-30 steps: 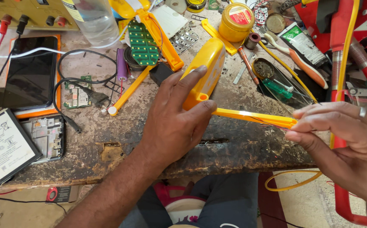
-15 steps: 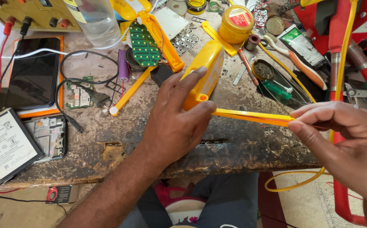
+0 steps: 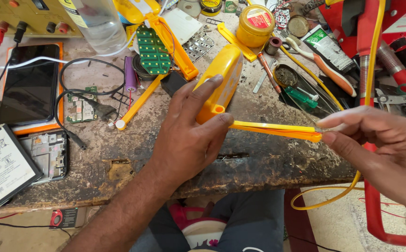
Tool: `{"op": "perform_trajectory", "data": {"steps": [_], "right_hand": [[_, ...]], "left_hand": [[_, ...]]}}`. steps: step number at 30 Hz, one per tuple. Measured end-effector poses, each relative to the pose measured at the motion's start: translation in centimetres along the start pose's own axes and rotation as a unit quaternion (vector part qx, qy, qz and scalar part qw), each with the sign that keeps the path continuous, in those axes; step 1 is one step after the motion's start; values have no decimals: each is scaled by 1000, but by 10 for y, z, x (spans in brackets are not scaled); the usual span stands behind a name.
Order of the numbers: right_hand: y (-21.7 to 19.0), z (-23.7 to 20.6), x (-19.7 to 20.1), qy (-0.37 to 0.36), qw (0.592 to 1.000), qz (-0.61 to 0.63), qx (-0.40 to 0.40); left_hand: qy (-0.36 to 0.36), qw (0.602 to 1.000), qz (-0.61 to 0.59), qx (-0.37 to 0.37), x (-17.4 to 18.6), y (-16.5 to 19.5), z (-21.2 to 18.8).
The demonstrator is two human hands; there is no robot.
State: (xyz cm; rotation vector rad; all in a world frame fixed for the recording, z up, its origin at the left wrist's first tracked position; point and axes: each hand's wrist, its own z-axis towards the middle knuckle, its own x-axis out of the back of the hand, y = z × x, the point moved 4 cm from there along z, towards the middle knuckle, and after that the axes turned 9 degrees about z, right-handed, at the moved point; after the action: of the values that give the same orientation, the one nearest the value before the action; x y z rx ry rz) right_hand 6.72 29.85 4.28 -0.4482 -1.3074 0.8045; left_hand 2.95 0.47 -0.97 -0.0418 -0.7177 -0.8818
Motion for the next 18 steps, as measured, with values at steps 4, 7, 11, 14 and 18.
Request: {"op": "perform_trajectory", "data": {"steps": [4, 7, 11, 14, 18], "right_hand": [[-4, 0, -2, 10, 998, -32, -49], [-5, 0, -3, -13, 994, -68, -85], [-18, 2, -5, -50, 996, -77, -2], [-29, 9, -6, -60, 988, -126, 61], [-40, 8, -12, 5, 984, -171, 51]], "left_hand": [[-1, 1000, -4, 3, -1, 1, 0], [-1, 1000, -2, 3, -1, 0, 0], [0, 1000, 3, -8, -1, 0, -1], [7, 1000, -1, -9, -1, -1, -1], [8, 1000, 2, -10, -1, 0, -2]]}}
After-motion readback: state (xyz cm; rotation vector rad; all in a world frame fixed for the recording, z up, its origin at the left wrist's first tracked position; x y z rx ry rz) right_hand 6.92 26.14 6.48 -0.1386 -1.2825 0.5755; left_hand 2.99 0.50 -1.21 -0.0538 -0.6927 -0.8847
